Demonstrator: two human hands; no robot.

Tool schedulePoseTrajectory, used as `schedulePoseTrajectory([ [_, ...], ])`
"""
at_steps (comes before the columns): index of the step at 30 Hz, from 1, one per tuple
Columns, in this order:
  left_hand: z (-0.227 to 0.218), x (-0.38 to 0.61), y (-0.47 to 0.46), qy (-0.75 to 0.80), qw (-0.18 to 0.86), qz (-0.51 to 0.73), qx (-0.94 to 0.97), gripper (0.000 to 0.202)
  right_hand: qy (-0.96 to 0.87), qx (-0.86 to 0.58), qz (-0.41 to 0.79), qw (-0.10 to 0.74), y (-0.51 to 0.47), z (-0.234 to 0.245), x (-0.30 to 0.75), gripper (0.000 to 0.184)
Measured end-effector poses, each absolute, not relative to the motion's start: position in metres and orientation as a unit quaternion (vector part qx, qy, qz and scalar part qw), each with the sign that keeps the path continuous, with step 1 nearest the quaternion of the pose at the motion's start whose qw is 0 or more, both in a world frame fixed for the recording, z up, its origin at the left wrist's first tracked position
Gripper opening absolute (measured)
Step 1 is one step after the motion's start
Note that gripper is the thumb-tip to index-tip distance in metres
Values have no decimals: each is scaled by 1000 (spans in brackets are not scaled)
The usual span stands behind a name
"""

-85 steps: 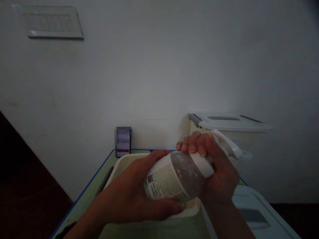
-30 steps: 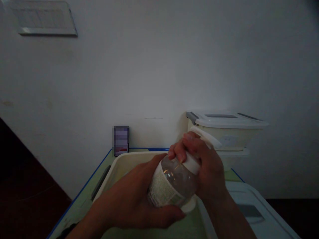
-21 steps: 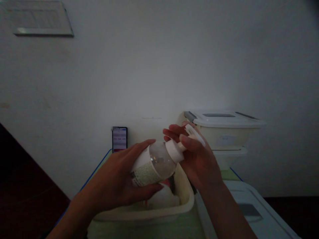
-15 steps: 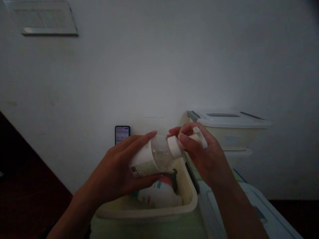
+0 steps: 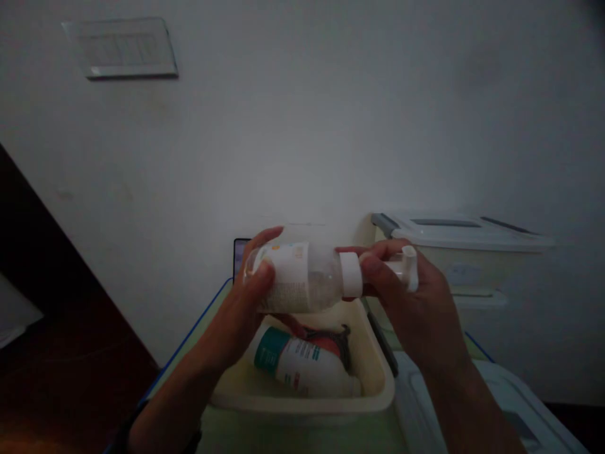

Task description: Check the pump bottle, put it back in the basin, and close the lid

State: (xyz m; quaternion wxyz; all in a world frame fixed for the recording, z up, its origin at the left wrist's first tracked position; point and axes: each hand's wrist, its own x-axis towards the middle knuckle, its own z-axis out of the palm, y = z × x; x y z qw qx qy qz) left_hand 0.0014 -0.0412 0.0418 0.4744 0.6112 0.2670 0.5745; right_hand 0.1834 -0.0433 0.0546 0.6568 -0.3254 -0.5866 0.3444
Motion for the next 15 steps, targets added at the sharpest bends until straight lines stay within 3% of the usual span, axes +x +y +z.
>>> schedulePoseTrajectory([
  [2, 40, 0, -37, 258, 533, 553, 587, 43, -620, -385, 241, 640, -45, 55, 184, 19],
  [5, 38, -4, -32, 265, 522, 566, 580, 36, -635, -450, 168, 605, -44, 52, 183, 27],
  [15, 42, -8, -42, 315, 337, 565, 684, 43, -544, -410, 315, 661, -48, 55, 173, 34],
])
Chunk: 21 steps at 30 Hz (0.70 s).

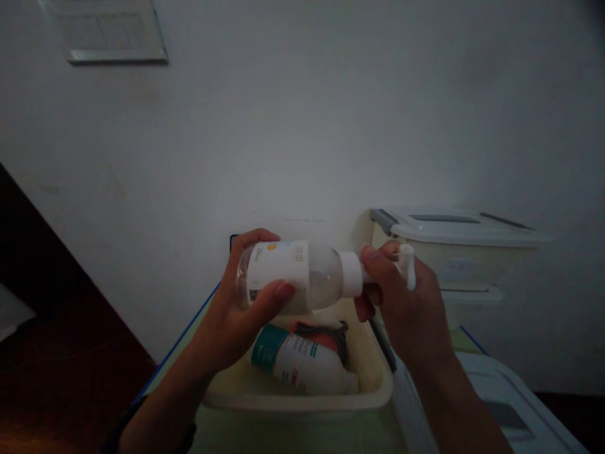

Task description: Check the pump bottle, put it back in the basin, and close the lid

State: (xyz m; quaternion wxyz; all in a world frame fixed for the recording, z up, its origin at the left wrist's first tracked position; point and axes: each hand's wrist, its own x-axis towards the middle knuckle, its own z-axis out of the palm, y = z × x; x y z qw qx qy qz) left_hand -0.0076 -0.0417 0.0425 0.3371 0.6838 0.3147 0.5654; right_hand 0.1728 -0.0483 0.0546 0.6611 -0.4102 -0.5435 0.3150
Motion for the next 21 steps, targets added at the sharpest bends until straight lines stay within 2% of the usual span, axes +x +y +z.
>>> schedulePoseTrajectory([
  [3, 46, -9, -45, 322, 296, 564, 701, 44, -530, -418, 333, 658, -51, 56, 170, 31],
  [8, 47, -13, -45, 323, 297, 559, 703, 43, -550, -420, 336, 639, -47, 51, 173, 33],
  [12, 47, -19, -36, 327, 349, 565, 673, 39, -636, -390, 360, 560, -40, 46, 185, 34],
  [15, 49, -24, -29, 311, 392, 577, 646, 34, -677, -330, 422, 505, -40, 46, 191, 48],
  [18, 49, -25, -27, 302, 414, 578, 635, 31, -663, -313, 444, 516, -42, 45, 189, 59],
  [21, 46, -25, -29, 301, 415, 574, 639, 31, -643, -343, 400, 555, -44, 44, 182, 55],
])
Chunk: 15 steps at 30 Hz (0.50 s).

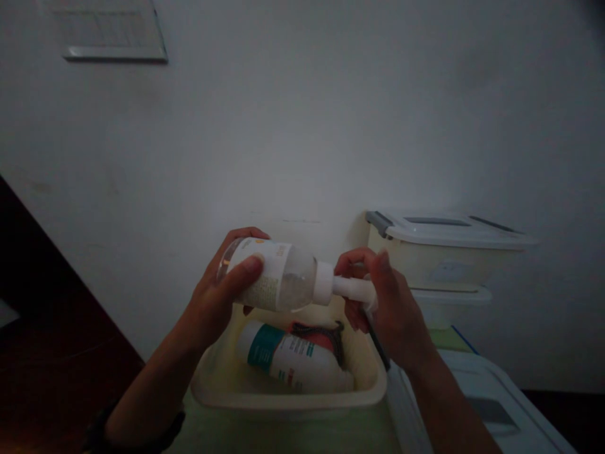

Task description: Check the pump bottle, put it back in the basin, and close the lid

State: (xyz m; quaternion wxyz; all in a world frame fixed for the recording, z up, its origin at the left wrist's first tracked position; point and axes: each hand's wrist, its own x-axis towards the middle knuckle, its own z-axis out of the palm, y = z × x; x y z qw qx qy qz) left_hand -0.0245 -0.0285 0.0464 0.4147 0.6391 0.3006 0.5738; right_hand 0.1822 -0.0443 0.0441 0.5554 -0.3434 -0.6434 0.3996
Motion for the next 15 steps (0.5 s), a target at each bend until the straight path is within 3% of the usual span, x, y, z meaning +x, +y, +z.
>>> schedulePoseTrajectory([
  [3, 44, -23, -31, 310, 391, 564, 658, 34, -624, -381, 372, 572, -44, 44, 178, 53],
  [9, 43, -20, -35, 351, 289, 538, 710, 41, -588, -425, 432, 535, -37, 47, 185, 52],
  [15, 44, -24, -32, 344, 352, 485, 723, 43, -631, -431, 435, 476, -36, 48, 193, 44],
])
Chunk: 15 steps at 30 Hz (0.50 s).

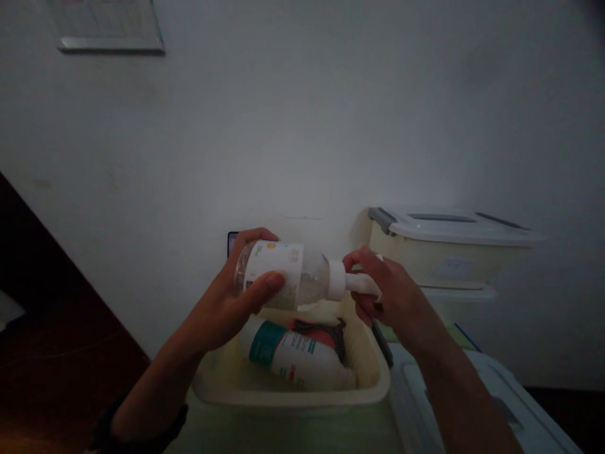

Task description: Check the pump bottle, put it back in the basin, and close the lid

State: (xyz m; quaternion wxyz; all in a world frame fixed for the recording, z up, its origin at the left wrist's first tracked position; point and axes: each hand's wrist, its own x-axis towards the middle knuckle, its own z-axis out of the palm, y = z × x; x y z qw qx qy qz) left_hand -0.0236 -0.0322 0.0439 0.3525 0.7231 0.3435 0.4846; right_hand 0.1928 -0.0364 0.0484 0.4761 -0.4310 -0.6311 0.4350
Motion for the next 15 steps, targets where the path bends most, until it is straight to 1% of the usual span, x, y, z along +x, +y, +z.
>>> schedulePoseTrajectory([
  [2, 45, -29, -31, 344, 375, 434, 744, 46, -657, -447, 424, 434, -36, 48, 196, 38],
  [6, 48, -40, -29, 343, 400, 347, 776, 54, -713, -445, 415, 349, -34, 48, 204, 34],
  [9, 49, -47, -29, 341, 436, 294, 779, 62, -739, -433, 436, 275, -34, 48, 208, 29],
  [11, 47, -50, -26, 353, 446, 245, 785, 62, -741, -437, 459, 222, -34, 46, 209, 26],
  [13, 43, -51, -22, 365, 439, 210, 794, 62, -748, -458, 442, 186, -32, 41, 207, 28],
  [15, 38, -50, -16, 373, 426, 198, 800, 63, -765, -482, 392, 168, -28, 34, 204, 39],
])
